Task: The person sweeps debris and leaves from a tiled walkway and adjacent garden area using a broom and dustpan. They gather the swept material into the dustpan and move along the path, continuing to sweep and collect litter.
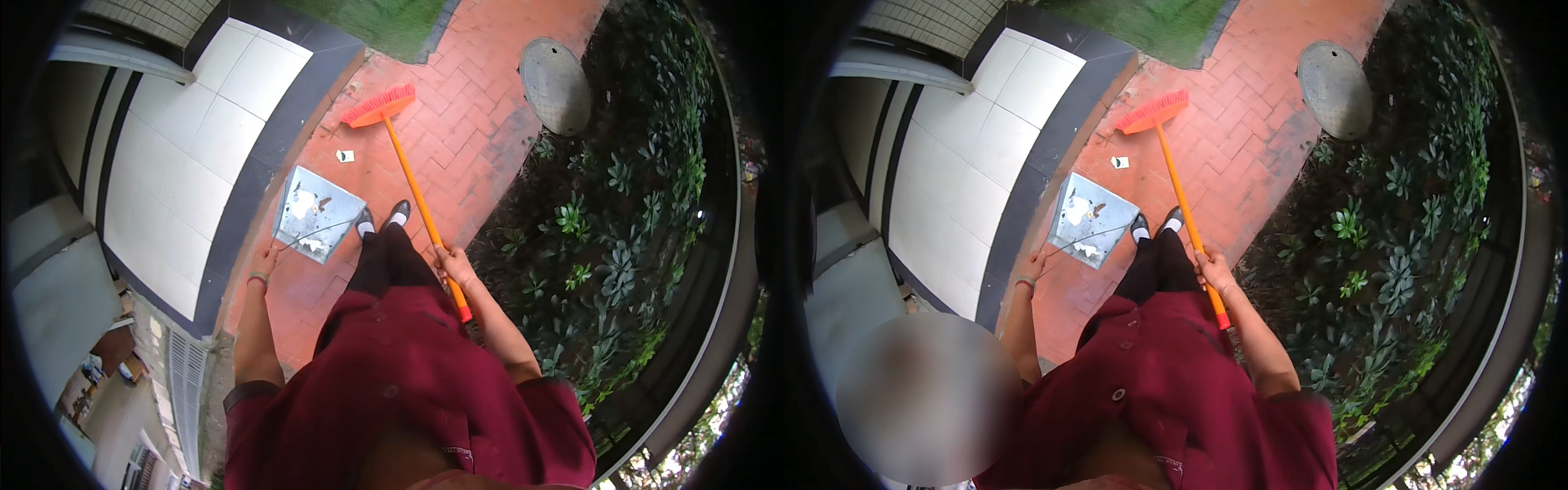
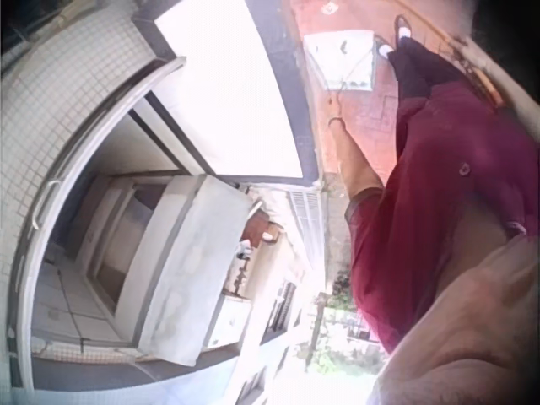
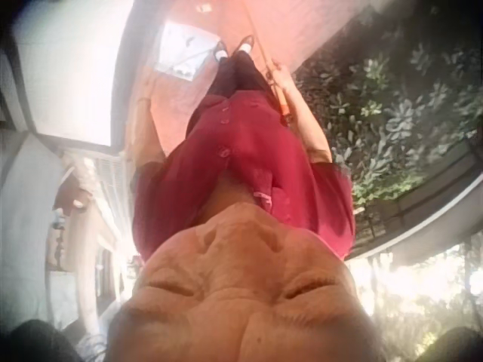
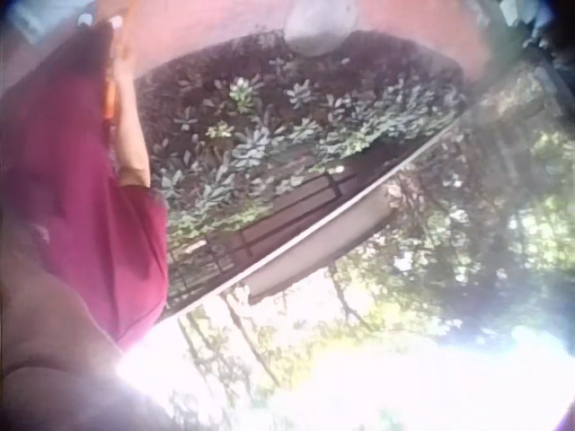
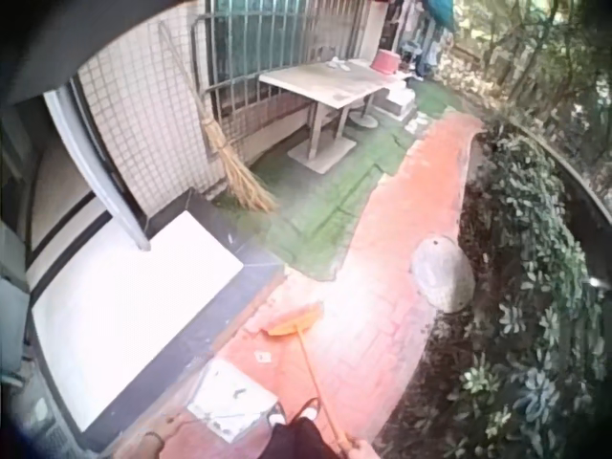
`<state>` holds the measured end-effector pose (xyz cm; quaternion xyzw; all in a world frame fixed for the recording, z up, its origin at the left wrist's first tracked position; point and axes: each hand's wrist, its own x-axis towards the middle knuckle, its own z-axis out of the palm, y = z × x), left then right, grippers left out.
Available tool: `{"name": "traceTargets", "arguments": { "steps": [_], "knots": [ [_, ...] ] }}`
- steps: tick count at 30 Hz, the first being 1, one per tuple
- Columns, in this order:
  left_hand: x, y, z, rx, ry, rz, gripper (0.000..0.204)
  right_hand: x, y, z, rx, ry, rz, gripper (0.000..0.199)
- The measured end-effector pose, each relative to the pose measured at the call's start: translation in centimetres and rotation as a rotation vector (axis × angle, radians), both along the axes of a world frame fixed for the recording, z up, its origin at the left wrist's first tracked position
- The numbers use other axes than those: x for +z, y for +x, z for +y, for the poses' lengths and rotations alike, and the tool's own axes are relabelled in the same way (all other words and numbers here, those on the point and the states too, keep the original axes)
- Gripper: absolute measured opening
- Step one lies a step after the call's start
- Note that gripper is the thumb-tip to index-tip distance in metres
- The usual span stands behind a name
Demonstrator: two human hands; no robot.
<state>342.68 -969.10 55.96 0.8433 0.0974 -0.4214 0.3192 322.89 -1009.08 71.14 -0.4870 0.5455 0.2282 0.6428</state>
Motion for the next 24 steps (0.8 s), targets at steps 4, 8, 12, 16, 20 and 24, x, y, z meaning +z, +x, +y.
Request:
{"name": "traceTargets", "arguments": {
  "steps": [4, 8, 12, 16, 20, 24],
  "knots": [
    [-8.4, -1.4, -0.7, -0.040, -0.020, -0.043, 0.038, 0.2, -0.5, 1.0, 0.035, -0.053, 0.037, 0.024],
    [-9.9, -1.7, -4.5, -0.055, 0.115, -0.001, 0.040, -2.2, -2.3, 2.7, 0.302, -0.186, 0.091, 0.022],
    [-11.2, -2.6, -4.2, 0.129, -0.006, -0.027, 0.039, 0.5, -3.9, 2.3, 0.381, 0.198, 0.196, 0.030],
    [-11.3, -3.2, -3.1, 0.069, 0.016, -0.057, 0.036, 7.3, -4.3, 0.6, 0.172, 0.365, 0.304, 0.032],
    [-11.2, -4.3, -3.3, 0.062, -0.002, -0.034, 0.034, 8.6, -6.2, -1.5, -0.022, 0.332, 0.197, 0.031],
    [-10.4, -4.9, -5.9, 0.199, -0.112, 0.079, 0.034, 8.3, -4.9, -6.4, -0.404, 0.309, 0.169, 0.026]
  ]
}}
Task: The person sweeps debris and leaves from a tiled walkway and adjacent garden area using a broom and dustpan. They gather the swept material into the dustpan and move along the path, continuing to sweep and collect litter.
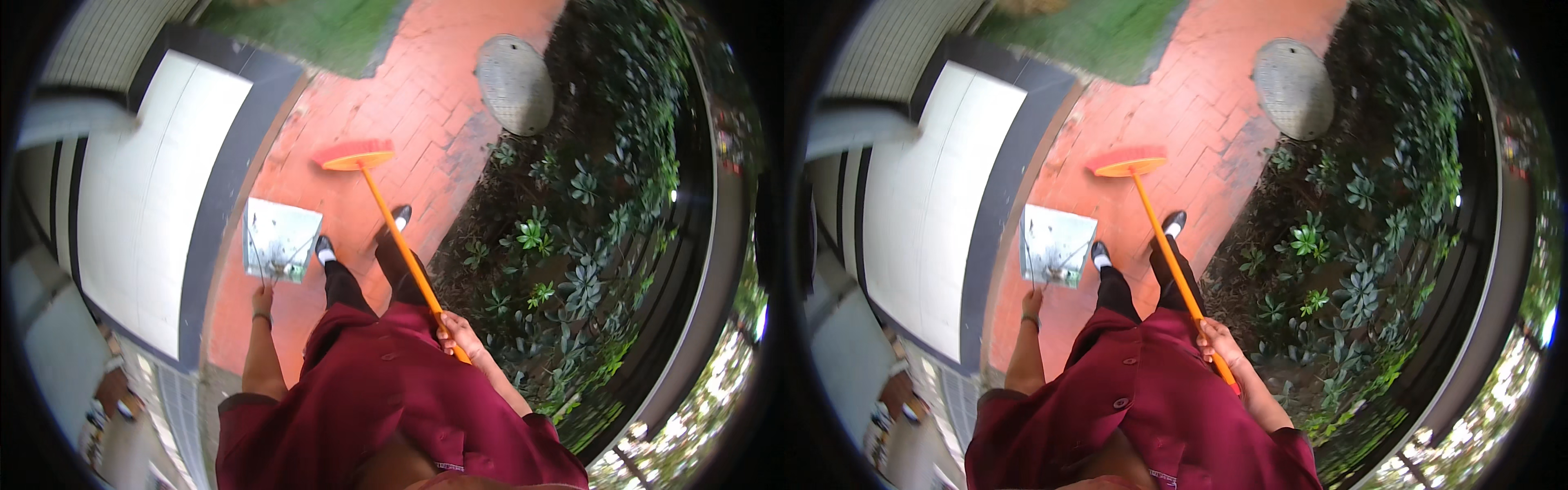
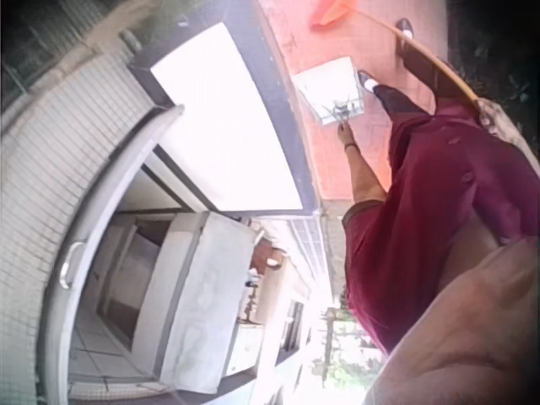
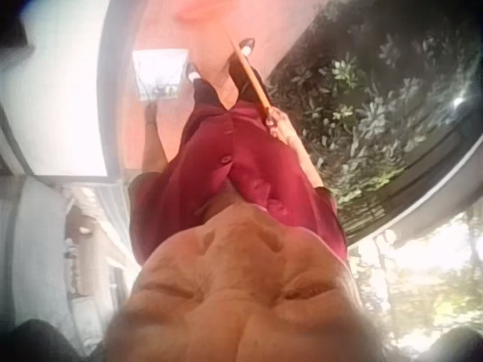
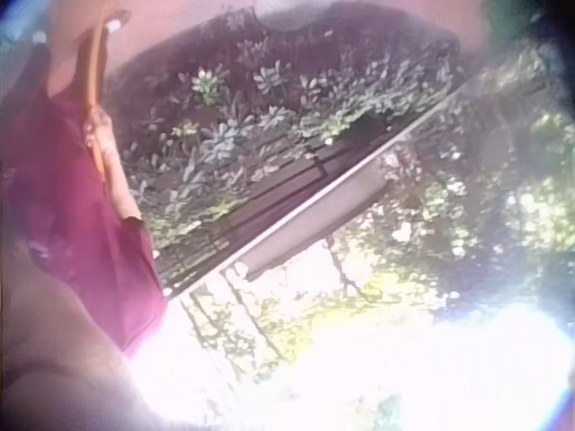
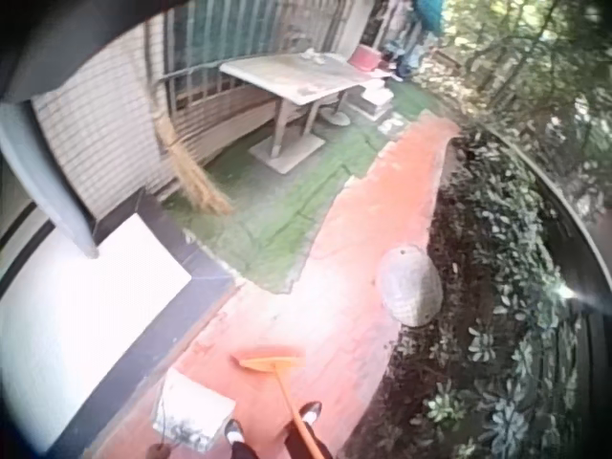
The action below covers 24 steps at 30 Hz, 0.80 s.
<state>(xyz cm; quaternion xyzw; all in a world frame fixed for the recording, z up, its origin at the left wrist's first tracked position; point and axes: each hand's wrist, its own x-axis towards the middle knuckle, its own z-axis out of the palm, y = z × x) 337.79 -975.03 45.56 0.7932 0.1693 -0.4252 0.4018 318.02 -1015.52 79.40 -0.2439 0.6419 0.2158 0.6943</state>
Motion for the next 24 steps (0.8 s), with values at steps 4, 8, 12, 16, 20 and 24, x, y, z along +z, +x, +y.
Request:
{"name": "traceTargets", "arguments": {
  "steps": [4, 8, 12, 16, 20, 24],
  "knots": [
    [2.9, 4.0, -7.1, -0.017, 0.052, 0.019, 0.035, -0.6, 0.8, -7.4, -0.342, -0.060, -0.163, 0.020],
    [4.7, 11.2, -14.2, -0.274, 0.235, -0.157, 0.033, -3.1, 1.3, -18.1, -0.399, 0.038, -0.334, 0.009],
    [9.3, 17.2, -24.2, -0.138, 0.244, -0.061, 0.027, -5.3, 3.6, -30.0, -0.735, 0.157, -0.418, 0.009],
    [12.5, 20.3, -35.7, -0.078, 0.140, -0.072, 0.028, -5.3, 7.1, -39.5, -1.108, 0.281, -0.535, 0.012],
    [14.4, 23.1, -50.2, -0.130, 0.080, -0.064, 0.028, -10.4, 9.6, -49.1, -1.197, 0.183, -0.410, 0.007],
    [14.6, 28.1, -65.2, -0.226, 0.049, -0.068, 0.023, -17.5, 7.4, -56.7, -1.341, 0.297, -0.404, 0.012]
  ]
}}
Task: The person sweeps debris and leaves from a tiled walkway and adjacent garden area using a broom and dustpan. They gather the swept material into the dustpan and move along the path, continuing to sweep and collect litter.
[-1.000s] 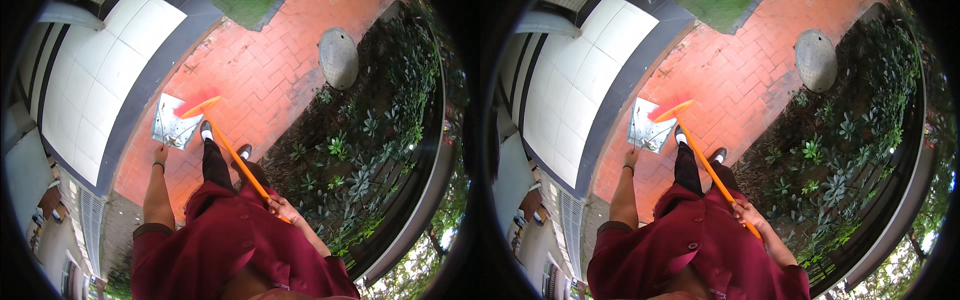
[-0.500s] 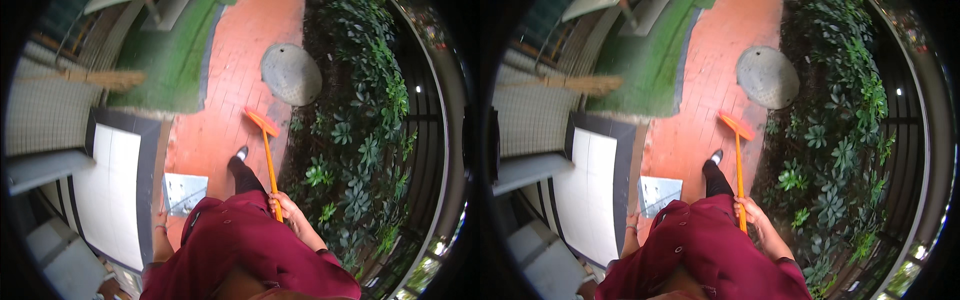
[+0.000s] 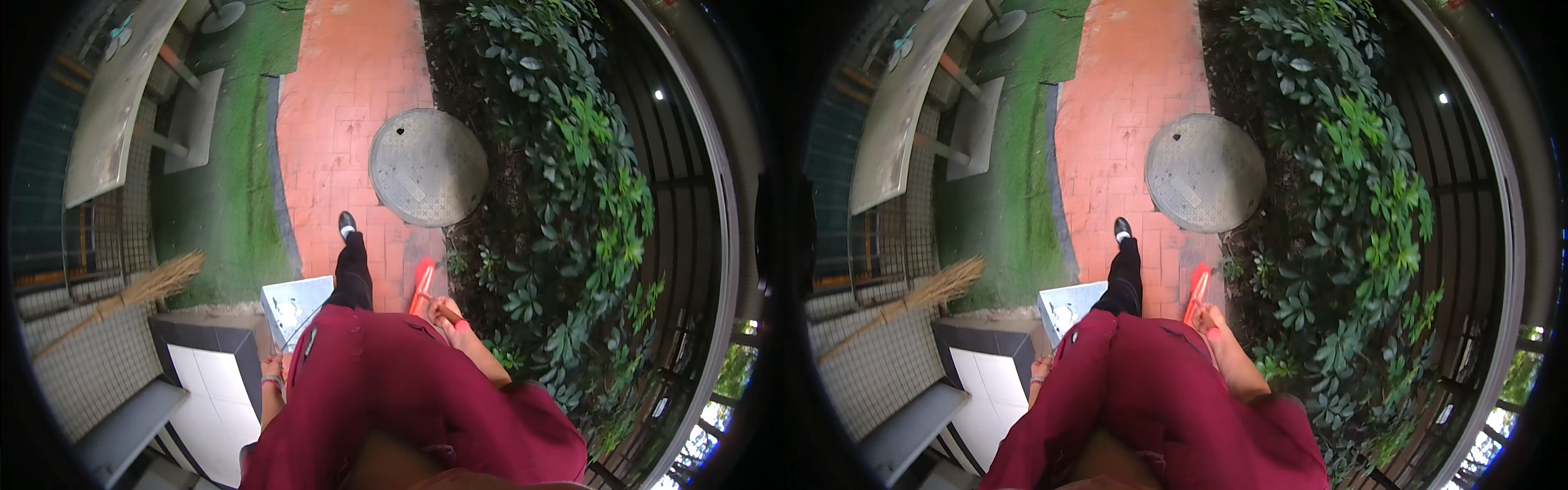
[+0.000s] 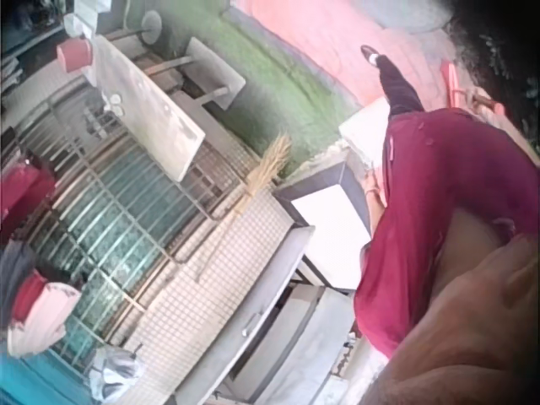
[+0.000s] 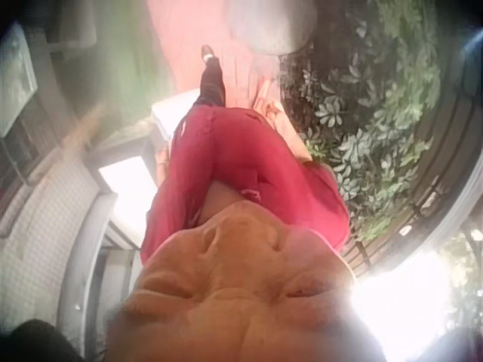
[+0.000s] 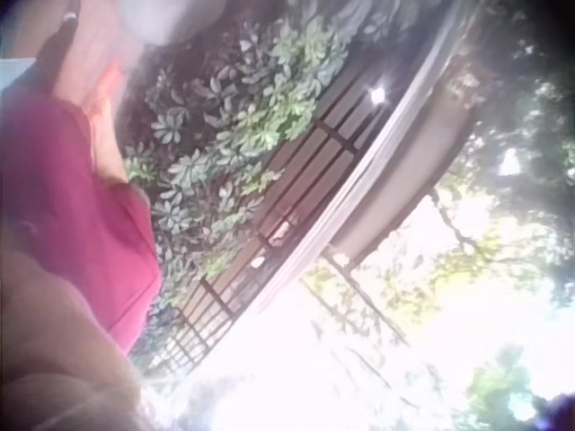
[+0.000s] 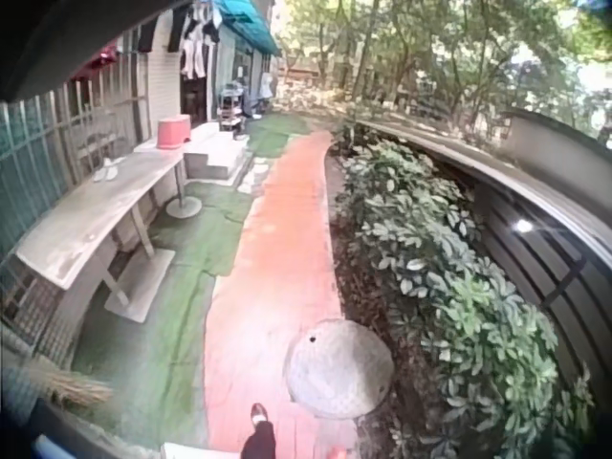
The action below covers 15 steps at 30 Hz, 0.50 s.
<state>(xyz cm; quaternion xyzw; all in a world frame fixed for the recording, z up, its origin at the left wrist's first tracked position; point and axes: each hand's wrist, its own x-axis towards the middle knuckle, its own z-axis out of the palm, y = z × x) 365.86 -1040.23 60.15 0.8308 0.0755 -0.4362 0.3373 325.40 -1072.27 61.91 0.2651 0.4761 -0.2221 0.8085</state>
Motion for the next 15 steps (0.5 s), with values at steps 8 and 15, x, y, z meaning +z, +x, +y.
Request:
{"name": "traceTargets", "arguments": {
  "steps": [8, 15],
  "knots": [
    [-2.0, 11.3, -31.9, -0.260, -0.024, 0.035, 0.028, 3.3, 5.0, -18.1, -0.102, 0.006, -0.025, 0.017],
    [-3.9, 18.9, -54.5, -0.301, -0.166, 0.082, 0.026, 8.5, 10.5, -35.3, -0.004, -0.112, 0.177, 0.021]
  ]
}}
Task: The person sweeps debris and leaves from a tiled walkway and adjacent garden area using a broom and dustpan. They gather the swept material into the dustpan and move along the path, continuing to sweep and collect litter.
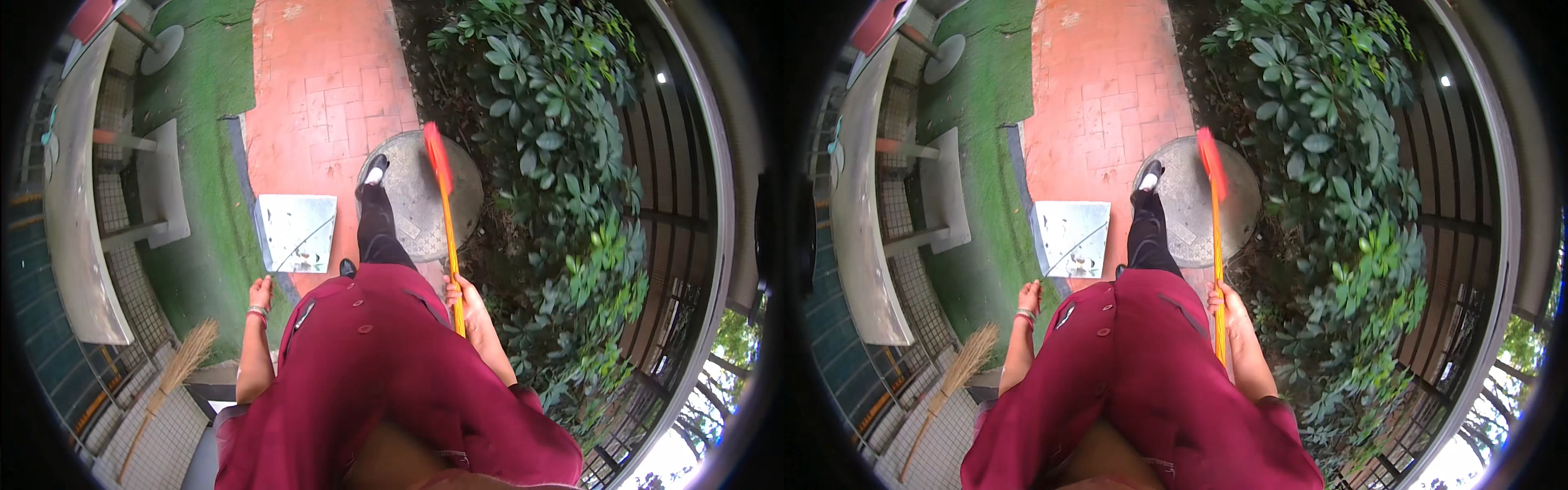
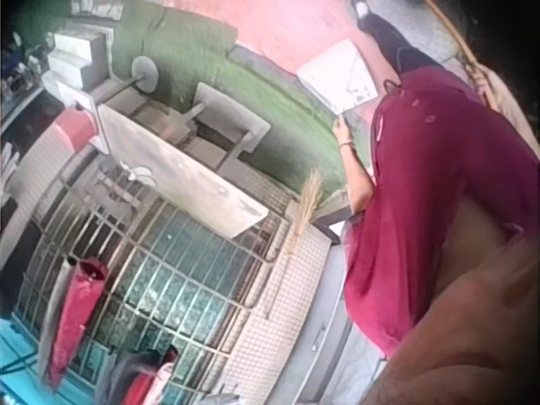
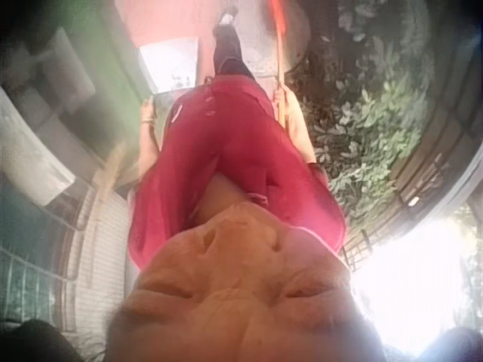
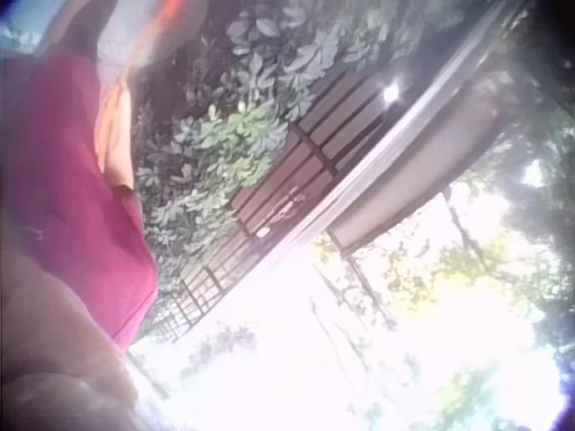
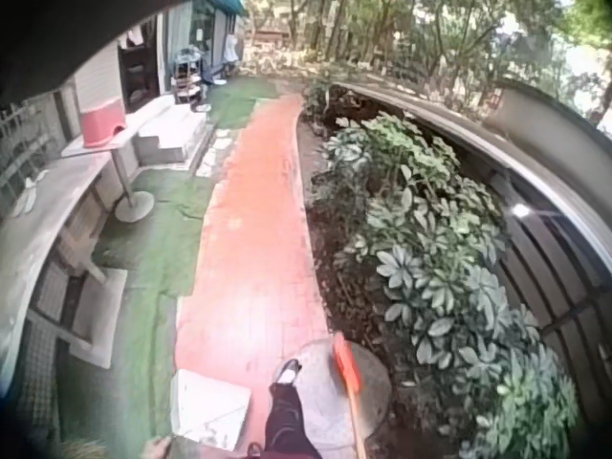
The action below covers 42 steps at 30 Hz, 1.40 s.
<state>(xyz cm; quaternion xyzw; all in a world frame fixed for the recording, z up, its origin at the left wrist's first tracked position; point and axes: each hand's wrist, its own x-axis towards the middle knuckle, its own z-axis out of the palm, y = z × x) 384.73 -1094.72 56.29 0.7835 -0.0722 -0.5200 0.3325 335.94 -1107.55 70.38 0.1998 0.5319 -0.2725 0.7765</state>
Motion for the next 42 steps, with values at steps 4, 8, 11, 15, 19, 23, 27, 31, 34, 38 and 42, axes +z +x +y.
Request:
{"name": "traceTargets", "arguments": {
  "steps": [4, 8, 11, 15, 19, 23, 27, 31, 34, 38, 42],
  "knots": [
    [-1.1, 3.0, -11.6, -0.054, -0.076, -0.047, 0.029, -2.1, 1.1, -10.8, 0.132, -0.153, 0.316, 0.024],
    [0.5, 7.0, -24.7, -0.157, -0.095, -0.132, 0.031, -3.3, 2.5, -23.7, 0.034, -0.080, 0.402, 0.026],
    [1.6, 8.7, -34.8, -0.312, -0.098, -0.226, 0.033, -6.2, -0.1, -31.0, -0.111, -0.012, 0.389, 0.028],
    [1.4, 9.5, -46.1, -0.459, -0.174, -0.263, 0.027, -13.8, -1.5, -40.9, -0.214, -0.091, 0.579, 0.026],
    [-0.4, 10.2, -54.7, -0.680, -0.151, -0.261, 0.025, -16.3, -1.4, -45.8, -0.055, 0.056, 0.627, 0.020],
    [-2.1, 10.0, -61.2, -0.889, -0.152, -0.323, 0.027, -7.7, 1.1, -39.3, 0.363, 0.020, 0.612, 0.030],
    [-6.0, 8.9, -68.4, -1.049, -0.161, -0.391, 0.029, 1.6, 7.4, -33.9, 0.150, 0.165, 0.536, 0.025],
    [-6.2, 7.0, -74.7, -1.170, -0.098, -0.391, 0.032, -1.1, 11.3, -37.7, 0.122, 0.097, 0.666, 0.023],
    [-8.2, 6.5, -77.7, -1.208, -0.039, -0.362, 0.034, -5.4, 11.8, -41.4, 0.219, 0.053, 0.747, 0.023],
    [-9.7, 4.9, -80.5, -1.214, -0.032, -0.403, 0.037, -10.4, 14.1, -44.6, 0.618, 0.079, 0.961, 0.026],
    [-10.6, 4.3, -80.9, -1.211, -0.040, -0.424, 0.039, -8.4, 15.0, -42.1, 0.853, -0.096, 0.805, 0.025]
  ]
}}
